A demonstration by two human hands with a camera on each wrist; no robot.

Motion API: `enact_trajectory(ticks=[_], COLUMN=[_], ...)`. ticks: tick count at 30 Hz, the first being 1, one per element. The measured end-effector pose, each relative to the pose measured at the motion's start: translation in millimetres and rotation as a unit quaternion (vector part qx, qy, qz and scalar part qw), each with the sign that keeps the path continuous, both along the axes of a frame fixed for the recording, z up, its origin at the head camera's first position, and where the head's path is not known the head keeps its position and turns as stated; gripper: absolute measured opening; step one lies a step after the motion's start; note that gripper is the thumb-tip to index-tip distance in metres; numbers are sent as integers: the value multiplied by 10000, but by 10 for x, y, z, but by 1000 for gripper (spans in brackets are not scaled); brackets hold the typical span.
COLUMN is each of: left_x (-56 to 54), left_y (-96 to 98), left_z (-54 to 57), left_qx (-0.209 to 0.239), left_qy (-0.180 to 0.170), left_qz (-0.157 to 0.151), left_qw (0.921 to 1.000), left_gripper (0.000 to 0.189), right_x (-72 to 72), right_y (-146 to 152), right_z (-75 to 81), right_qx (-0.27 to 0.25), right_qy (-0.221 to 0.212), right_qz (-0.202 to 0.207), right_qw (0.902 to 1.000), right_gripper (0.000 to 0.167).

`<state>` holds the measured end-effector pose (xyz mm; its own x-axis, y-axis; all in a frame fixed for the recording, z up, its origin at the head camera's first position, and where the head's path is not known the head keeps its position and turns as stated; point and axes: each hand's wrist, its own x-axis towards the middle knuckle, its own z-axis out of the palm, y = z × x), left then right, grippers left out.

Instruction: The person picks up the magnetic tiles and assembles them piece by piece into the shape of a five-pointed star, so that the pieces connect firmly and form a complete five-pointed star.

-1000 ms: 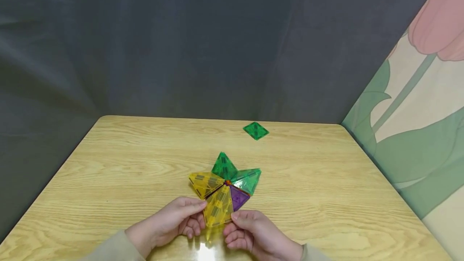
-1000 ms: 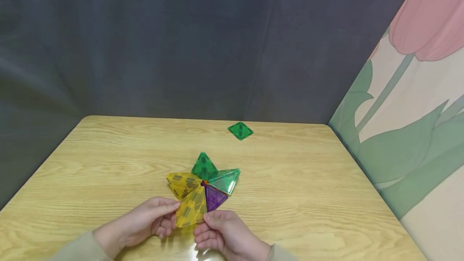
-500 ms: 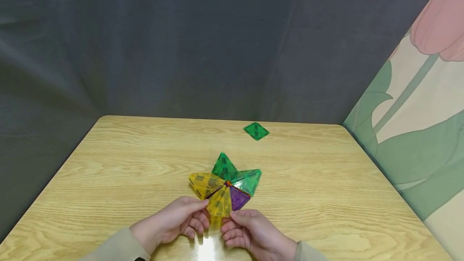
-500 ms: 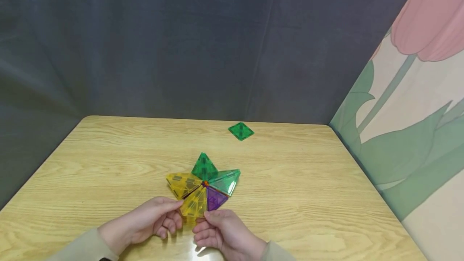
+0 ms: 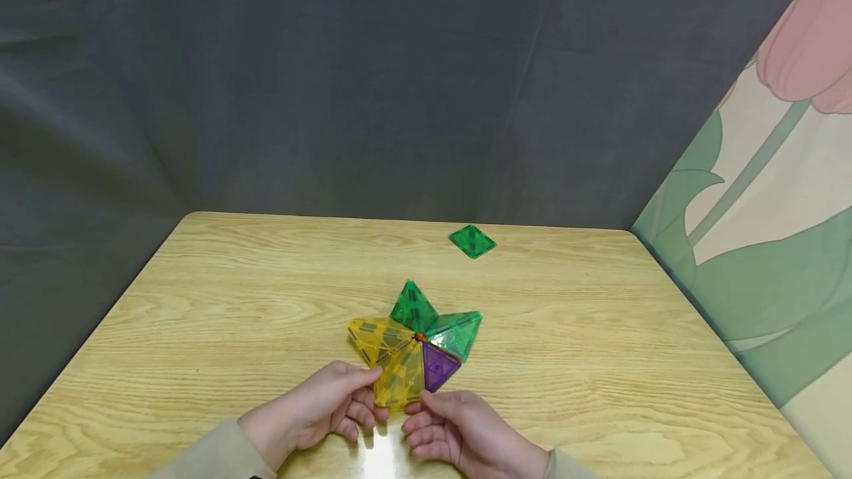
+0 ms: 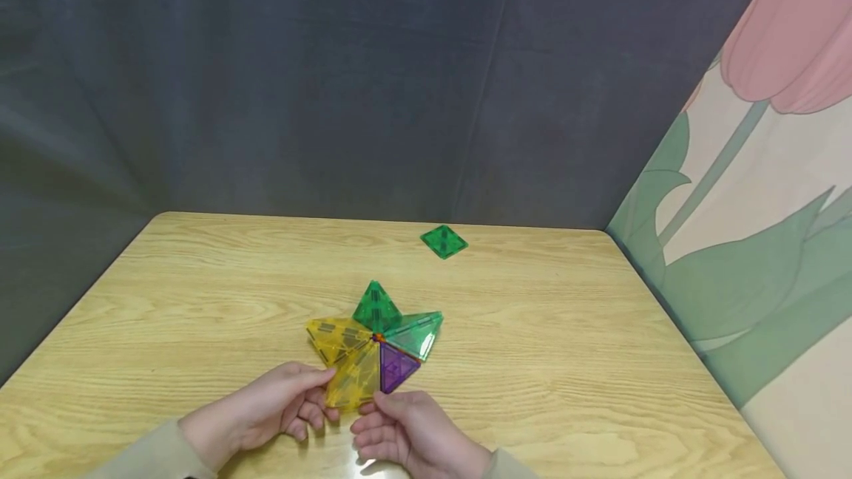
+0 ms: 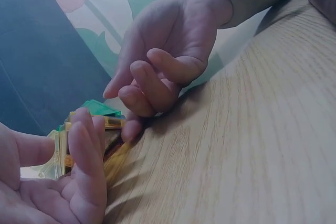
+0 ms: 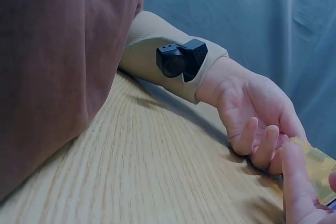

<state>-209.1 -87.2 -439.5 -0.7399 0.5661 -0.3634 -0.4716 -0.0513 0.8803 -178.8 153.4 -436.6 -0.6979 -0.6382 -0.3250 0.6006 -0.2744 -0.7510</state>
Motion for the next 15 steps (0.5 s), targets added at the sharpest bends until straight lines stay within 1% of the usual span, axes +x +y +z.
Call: enact_trajectory(ticks=[4,6,8,10,11,13,14,15], left_x=[13,18,23,28,30,34,35,32], left_y=[1,0,-6,-16,-23,-41,-51,-61], left_z=[0,-1,1,8,15,32,43,55], left_qx=[-26,-18,-25,-31,-25,-46,-71,-132], left_qy=[18,36,57,100,120,175,210,260], left_qz=[23,48,92,155,179,216,231,228], left_qw=[10000,10000,9999,9998,9998,9996,9995,9993], left_gripper=[35,32,29,27,27,28,29,29], right_x=[23,32,9,-69,-129,-302,-411,-531], right_y=[50,97,174,288,354,502,582,660], right_z=[9,40,96,194,254,384,446,503], right_qx=[65,190,185,152,98,37,85,240], right_qy=[171,316,469,728,852,1040,1147,1159], right_qz=[224,47,-401,-1056,-1440,-2147,-2413,-2668], right_qw=[9996,9993,9979,9916,9859,9711,9636,9565], right_gripper=[31,28,26,24,25,26,27,25])
